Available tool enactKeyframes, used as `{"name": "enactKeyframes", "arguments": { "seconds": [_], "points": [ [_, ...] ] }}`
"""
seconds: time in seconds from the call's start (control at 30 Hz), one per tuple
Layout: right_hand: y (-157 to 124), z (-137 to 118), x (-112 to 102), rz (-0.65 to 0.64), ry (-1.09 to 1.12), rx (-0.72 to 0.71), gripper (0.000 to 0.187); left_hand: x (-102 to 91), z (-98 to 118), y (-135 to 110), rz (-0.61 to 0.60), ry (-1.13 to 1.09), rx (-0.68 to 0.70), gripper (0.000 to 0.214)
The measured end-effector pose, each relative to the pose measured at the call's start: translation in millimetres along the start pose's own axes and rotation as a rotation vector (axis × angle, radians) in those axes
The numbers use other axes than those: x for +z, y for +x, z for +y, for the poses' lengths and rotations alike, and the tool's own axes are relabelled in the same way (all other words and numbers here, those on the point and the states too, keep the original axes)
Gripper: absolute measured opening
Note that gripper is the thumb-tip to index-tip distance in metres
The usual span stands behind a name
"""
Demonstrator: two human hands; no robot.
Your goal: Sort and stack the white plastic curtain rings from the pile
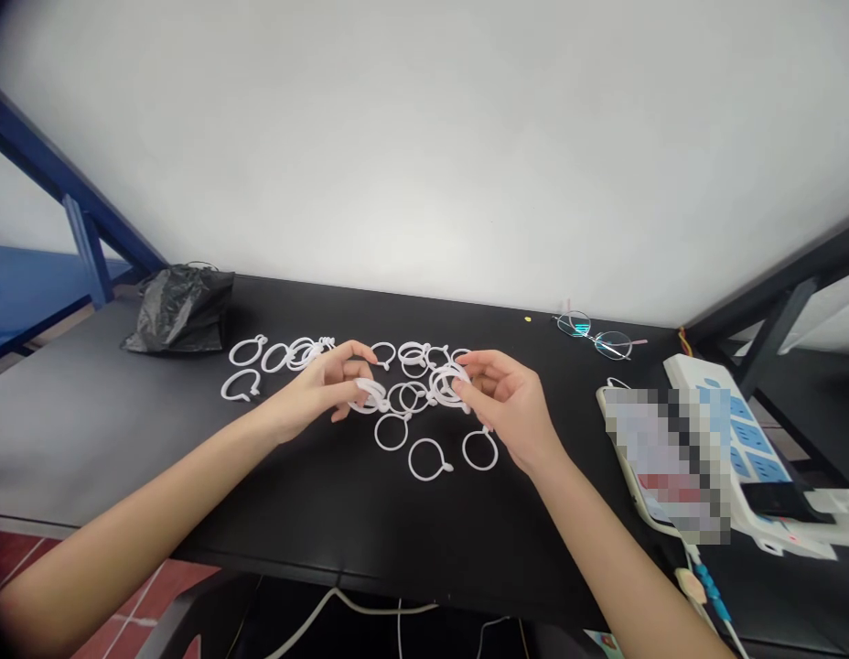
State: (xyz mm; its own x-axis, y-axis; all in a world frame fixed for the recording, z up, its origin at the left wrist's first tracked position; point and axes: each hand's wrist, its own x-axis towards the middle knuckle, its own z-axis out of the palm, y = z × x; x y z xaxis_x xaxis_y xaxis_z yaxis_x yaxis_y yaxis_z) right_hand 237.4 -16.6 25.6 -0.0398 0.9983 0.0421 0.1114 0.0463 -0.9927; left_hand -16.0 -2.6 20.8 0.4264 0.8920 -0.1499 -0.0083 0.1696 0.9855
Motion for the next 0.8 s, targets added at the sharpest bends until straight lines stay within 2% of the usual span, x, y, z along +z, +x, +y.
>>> {"name": "enactKeyframes", "arguments": {
  "seconds": [0.13, 0.27, 0.47, 0.63, 0.8],
  "points": [
    [-7.6, 0.5, 15.3, 0.020, 0.124, 0.011, 0.029, 14.6, 0.9, -1.8, 0.006, -0.363, -0.219, 0.037],
    [-16.9, 3.8, 28.9, 0.029, 0.052, -0.126, 0.026, 29.9, 1.0, -7.2, -0.096, -0.547, -0.213, 0.041],
    [-26.6, 9.1, 36.3, -0.011, -0.214, -0.315, 0.030, 36.2, -3.7, -12.4, -0.169, -0.559, -0.127, 0.046],
    [-27.5, 9.2, 32.6, -0.011, -0.250, -0.390, 0.025, 34.2, -6.0, -12.6, -0.195, -0.535, -0.087, 0.047],
    [-28.7, 7.4, 30.9, -0.035, -0.252, -0.381, 0.015, 33.0, -5.9, -12.3, -0.195, -0.498, -0.059, 0.042]
  ]
}}
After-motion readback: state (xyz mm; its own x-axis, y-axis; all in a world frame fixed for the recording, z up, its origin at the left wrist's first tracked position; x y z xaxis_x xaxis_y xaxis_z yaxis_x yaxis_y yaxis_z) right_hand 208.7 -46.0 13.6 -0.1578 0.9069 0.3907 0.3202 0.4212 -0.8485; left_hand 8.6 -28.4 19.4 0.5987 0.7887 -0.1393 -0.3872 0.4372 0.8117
